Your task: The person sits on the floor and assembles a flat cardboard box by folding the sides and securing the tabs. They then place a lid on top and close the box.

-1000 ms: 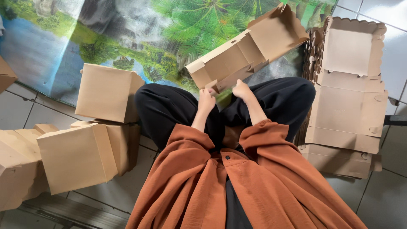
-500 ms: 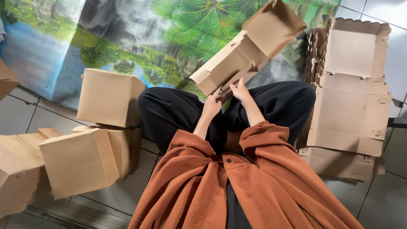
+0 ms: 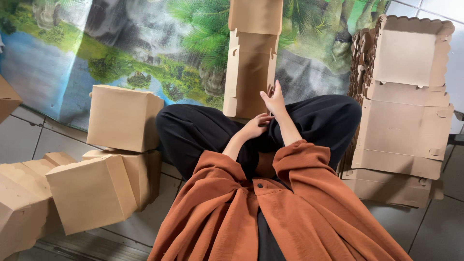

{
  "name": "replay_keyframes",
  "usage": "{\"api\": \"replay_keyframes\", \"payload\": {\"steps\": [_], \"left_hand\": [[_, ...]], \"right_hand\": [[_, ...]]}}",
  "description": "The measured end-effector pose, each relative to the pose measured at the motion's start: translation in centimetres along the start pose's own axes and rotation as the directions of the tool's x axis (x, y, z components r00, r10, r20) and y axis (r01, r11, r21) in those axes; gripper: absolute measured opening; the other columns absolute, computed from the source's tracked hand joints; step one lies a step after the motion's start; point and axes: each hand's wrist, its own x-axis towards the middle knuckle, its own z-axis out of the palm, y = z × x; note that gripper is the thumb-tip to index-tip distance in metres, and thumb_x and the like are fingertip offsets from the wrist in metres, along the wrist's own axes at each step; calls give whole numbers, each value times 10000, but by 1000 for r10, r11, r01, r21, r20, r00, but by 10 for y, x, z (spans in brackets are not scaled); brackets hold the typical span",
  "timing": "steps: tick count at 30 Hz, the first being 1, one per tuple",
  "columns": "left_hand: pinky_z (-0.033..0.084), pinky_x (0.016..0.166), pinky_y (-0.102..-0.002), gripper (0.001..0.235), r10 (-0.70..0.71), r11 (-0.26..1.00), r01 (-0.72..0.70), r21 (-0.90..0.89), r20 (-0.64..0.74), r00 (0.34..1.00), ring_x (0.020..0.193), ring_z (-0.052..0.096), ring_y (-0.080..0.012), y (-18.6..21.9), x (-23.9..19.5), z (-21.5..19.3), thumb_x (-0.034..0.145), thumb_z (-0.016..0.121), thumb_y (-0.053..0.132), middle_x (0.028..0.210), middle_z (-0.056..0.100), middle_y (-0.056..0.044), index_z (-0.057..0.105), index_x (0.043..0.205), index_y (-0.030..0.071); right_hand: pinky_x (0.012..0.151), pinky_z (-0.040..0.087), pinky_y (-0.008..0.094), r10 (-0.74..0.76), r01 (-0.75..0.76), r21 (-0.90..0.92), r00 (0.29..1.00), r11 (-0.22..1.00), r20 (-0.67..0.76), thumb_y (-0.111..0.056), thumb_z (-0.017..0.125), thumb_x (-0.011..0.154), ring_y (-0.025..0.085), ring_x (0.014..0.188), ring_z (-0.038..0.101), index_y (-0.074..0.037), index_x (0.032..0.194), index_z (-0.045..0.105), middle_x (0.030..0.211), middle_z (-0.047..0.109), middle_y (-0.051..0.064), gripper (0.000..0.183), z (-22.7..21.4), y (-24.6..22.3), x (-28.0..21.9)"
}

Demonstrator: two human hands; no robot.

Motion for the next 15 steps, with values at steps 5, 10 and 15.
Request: {"api": "replay_keyframes", "payload": {"steps": [5, 10, 15], "left_hand": [[491, 925, -398, 363, 99, 995, -94, 33, -317, 943, 1006, 628, -286, 13, -8, -26, 848, 473, 36, 951, 701, -69, 697, 1046, 242], [487, 849, -334, 285, 287, 956, -182, 232, -594, 751, 856, 609, -217, 22, 1, -74, 810, 484, 5, 794, 655, -5, 664, 874, 217], [539, 783, -468, 389, 225, 912, 127, 390, -735, 640, 859, 611, -406, -4, 24, -120, 770, 717, 307, 966, 505, -110, 491, 1020, 113]], "right_hand": [[981, 440, 545, -345, 345, -39, 918, 938, -194, -75, 526, 921, 469, 1201, 454, 51, 1386, 343, 1284, 395, 288, 516, -13, -48, -51], [725, 535, 309, -528, 544, 112, 837, 832, -145, 25, 412, 945, 190, 786, 624, 21, 1209, 549, 897, 655, 145, 298, -13, -57, -66], [845, 512, 506, -282, 441, -231, 818, 867, 502, -186, 479, 930, 433, 928, 643, -125, 1158, 597, 963, 677, 252, 265, 12, -43, -68]]}}
